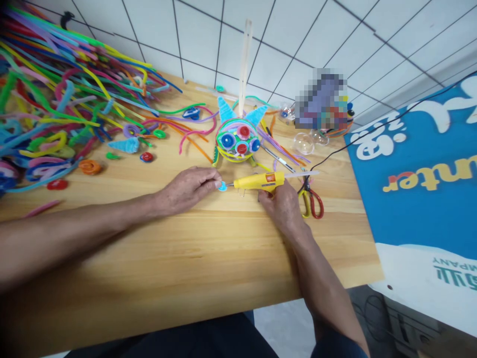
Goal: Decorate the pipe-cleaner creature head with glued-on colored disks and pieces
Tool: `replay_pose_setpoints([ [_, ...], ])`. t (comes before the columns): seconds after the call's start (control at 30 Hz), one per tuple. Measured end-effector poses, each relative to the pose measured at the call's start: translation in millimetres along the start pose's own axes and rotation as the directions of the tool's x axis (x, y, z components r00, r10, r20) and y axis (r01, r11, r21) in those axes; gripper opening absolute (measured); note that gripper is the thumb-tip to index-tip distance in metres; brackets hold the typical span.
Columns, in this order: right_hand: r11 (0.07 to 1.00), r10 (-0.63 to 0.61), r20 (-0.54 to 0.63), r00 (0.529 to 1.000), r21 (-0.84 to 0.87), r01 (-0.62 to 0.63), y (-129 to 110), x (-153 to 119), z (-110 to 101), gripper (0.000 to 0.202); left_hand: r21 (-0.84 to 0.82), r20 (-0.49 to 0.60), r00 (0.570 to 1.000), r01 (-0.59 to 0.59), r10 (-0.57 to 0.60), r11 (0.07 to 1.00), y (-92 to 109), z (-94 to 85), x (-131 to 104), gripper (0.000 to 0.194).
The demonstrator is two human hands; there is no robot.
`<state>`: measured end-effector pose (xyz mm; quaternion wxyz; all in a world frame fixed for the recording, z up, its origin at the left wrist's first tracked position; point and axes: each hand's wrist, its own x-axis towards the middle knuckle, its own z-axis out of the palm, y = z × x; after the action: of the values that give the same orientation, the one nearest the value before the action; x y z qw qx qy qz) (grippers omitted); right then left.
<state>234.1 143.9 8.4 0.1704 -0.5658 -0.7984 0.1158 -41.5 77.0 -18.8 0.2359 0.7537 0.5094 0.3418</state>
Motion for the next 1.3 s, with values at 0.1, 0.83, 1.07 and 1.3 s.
replay_pose_setpoints([
  [0.1, 1.0, 0.004, -0.002, 1.0, -0.002, -0.004, -1, 0, -3, 0.02, -0.02, -0.007, 1.0, 0.009, -0.009, 1.0, 0, -0.2, 0, 0.023],
  [0.83, 0.999, -0.044, -0.011, 0.999, 0.027, 0.044, 6, -3, 6, 0.024, 0.01, 0.008, 1.0, -0.014, 0.014, 1.0, 0, -0.6, 0, 0.022],
  [1.07, 0.998, -0.048, -0.023, 0.999, 0.042, 0.049, 11, -3, 8, 0.024, -0.016, 0.002, 1.0, -0.005, 0.005, 1.0, 0, -0.8, 0, 0.026],
  [1.3, 0.999, -0.021, -0.021, 1.0, 0.028, 0.022, 10, -4, 7, 0.023, -0.055, 0.001, 1.0, 0.027, -0.027, 0.998, 1, -1.2, 0, 0.026],
])
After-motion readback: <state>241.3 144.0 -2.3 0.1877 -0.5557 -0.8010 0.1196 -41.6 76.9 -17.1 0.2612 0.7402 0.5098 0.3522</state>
